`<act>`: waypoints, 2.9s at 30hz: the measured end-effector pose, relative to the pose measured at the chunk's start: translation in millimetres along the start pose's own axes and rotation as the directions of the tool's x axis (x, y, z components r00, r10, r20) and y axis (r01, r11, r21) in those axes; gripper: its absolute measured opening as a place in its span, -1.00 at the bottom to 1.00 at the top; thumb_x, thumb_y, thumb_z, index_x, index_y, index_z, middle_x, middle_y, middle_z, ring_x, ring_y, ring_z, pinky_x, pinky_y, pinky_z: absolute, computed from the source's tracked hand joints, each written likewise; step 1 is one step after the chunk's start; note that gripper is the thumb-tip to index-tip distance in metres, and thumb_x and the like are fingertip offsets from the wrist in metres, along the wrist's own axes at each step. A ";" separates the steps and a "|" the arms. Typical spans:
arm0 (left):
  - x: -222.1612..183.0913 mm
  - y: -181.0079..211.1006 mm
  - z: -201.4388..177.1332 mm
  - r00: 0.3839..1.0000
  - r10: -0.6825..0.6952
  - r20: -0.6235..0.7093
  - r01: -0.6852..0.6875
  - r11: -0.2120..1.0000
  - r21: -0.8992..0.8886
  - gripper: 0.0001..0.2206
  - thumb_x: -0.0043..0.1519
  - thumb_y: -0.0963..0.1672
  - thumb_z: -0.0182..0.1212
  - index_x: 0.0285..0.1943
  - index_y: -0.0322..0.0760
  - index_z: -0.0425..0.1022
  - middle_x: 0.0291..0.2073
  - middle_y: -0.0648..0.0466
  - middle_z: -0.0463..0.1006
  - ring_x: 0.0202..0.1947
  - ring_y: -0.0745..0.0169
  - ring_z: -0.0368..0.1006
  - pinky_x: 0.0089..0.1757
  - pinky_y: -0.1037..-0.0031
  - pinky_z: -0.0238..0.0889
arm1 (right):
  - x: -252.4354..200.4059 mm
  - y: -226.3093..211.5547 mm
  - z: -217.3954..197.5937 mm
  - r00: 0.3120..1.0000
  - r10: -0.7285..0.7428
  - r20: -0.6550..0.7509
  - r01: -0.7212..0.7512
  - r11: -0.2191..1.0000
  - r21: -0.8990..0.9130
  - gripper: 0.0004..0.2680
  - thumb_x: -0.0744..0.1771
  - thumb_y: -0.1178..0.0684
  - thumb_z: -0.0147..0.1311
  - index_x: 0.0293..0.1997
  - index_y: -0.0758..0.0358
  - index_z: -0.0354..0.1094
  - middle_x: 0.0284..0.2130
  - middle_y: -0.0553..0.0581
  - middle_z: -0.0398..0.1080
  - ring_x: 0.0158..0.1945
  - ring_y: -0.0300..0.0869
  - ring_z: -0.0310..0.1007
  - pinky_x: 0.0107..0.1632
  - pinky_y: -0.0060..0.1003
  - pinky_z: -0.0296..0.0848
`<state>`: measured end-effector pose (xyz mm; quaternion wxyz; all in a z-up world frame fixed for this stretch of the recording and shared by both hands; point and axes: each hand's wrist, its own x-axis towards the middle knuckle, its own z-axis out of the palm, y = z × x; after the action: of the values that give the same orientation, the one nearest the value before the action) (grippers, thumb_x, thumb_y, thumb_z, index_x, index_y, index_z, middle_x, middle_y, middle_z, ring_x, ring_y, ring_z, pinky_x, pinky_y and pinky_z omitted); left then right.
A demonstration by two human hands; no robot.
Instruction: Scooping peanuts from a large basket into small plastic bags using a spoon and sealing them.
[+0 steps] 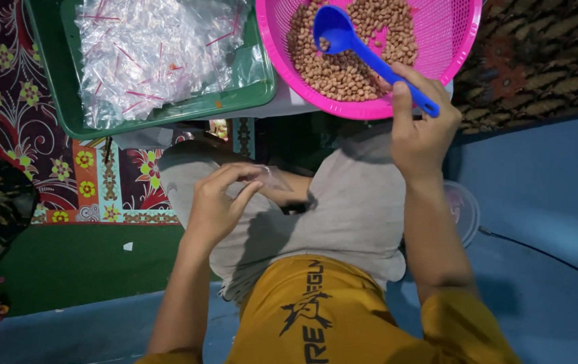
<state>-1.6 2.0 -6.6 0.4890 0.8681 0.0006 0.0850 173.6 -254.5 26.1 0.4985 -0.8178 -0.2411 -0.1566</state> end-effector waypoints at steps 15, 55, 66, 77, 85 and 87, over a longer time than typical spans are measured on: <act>-1.7 -6.6 2.7 0.999 -0.035 0.031 0.034 0.999 0.025 -0.79 0.23 -0.20 0.36 0.03 -0.38 0.60 -0.10 -0.05 0.67 -0.07 0.11 0.59 0.00 0.36 0.47 | -3.0 1.3 2.5 0.999 0.045 -0.008 -0.043 0.987 0.156 -0.77 0.52 0.08 -0.08 0.18 0.53 0.32 -0.09 0.46 0.42 -0.03 0.21 0.59 0.09 0.06 0.75; 28.9 -4.8 34.4 0.929 0.257 -0.267 -0.165 0.932 0.322 -0.89 0.19 -0.22 0.41 -0.16 -0.21 0.59 -0.29 0.07 0.65 -0.25 0.06 0.61 -0.14 0.39 0.49 | -98.2 -18.5 -7.9 0.869 -0.412 -0.273 0.466 0.867 0.175 -0.60 0.48 -0.13 -0.28 -0.43 0.37 0.29 -0.33 0.45 0.49 -0.29 0.15 0.54 -0.23 -0.11 0.56; 8.2 0.0 30.6 0.955 0.297 0.015 -0.289 0.916 0.278 -0.85 0.19 -0.17 0.38 -0.16 -0.26 0.50 0.05 -0.15 0.52 0.02 -0.22 0.49 -0.01 0.12 0.38 | -87.4 -38.9 47.8 0.897 0.088 0.433 -0.182 0.967 0.180 -0.80 0.27 0.11 0.37 -0.05 0.24 0.57 -0.31 0.21 0.57 -0.63 -0.10 0.39 -0.55 -0.23 0.37; 11.8 7.7 34.4 0.989 0.145 -0.006 -0.145 0.989 -0.003 -0.79 0.19 -0.22 0.39 -0.01 -0.25 0.55 -0.32 0.02 0.65 -0.25 0.04 0.62 -0.20 0.34 0.51 | -81.1 -30.7 42.1 0.906 0.062 0.419 -0.157 0.968 0.197 -0.88 0.22 0.14 0.41 -0.23 0.13 0.63 -0.37 0.07 0.61 -0.37 -0.05 0.60 -0.30 -0.26 0.51; 14.2 -7.6 38.3 0.987 0.159 0.027 -0.156 0.985 -0.079 -0.87 0.19 -0.21 0.40 -0.11 -0.28 0.63 -0.30 -0.03 0.66 -0.26 0.01 0.60 -0.19 0.32 0.50 | -85.9 -22.3 50.4 0.901 0.065 0.429 -0.129 0.984 0.123 -0.92 0.26 0.11 0.38 -0.24 0.13 0.62 -0.38 0.05 0.60 -0.26 0.00 0.62 -0.19 -0.16 0.54; 13.2 -10.6 39.3 0.988 0.152 0.027 -0.150 0.986 -0.075 -0.90 0.20 -0.21 0.40 -0.14 -0.28 0.63 -0.32 -0.03 0.65 -0.28 0.01 0.59 -0.21 0.32 0.49 | -88.4 -20.6 52.4 0.897 0.058 0.439 -0.122 0.985 0.120 -0.91 0.27 0.09 0.37 -0.21 0.12 0.62 -0.38 0.06 0.60 -0.24 0.02 0.62 -0.18 -0.15 0.54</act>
<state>18.0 -24.7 -33.7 0.5122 0.8487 -0.0761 0.1078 89.3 -221.0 -26.3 0.4969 -0.8043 -0.3183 0.0703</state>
